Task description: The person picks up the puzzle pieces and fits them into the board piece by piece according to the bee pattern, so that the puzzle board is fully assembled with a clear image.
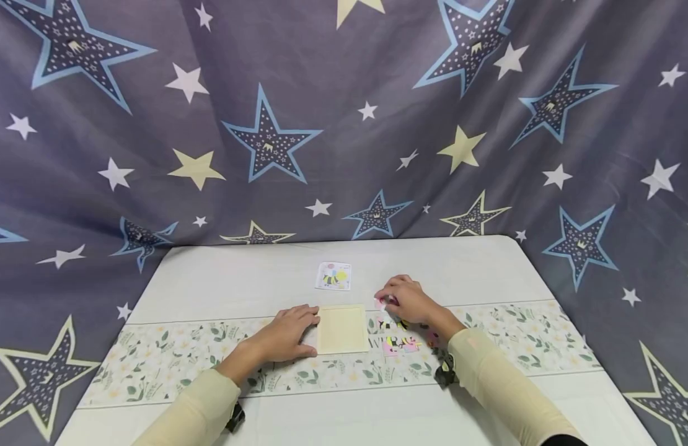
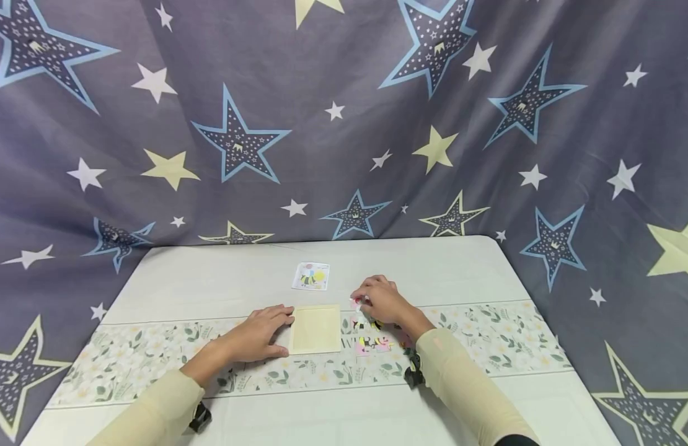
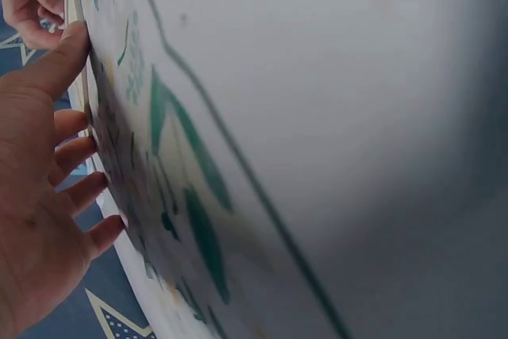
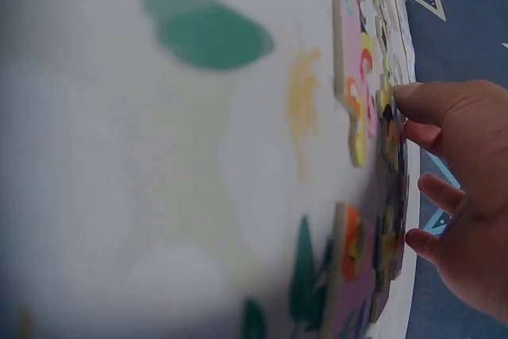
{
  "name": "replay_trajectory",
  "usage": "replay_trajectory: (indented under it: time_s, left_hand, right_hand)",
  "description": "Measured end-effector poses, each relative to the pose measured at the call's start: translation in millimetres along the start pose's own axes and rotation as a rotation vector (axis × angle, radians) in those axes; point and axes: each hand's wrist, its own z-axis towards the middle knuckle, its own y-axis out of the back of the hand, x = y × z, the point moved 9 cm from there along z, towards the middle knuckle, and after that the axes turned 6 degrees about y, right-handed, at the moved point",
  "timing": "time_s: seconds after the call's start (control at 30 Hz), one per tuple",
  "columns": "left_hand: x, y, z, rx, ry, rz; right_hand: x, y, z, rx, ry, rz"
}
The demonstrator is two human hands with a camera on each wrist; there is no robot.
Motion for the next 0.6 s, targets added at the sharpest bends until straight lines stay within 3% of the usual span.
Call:
replay_trajectory:
  time_s: [0.27,0.6]
  left_hand:
    - [-1.8,-0.1,0.2,0.040,0.039,0.005]
    - [-2.0,1.0,3.1,0.051,0.045,0.027]
  right_hand:
    - [1.5,-0.5,2.4,0.015,-0.001,0.000]
    - [-1.3,1.4,6.0,0.015,-0.025,0.041]
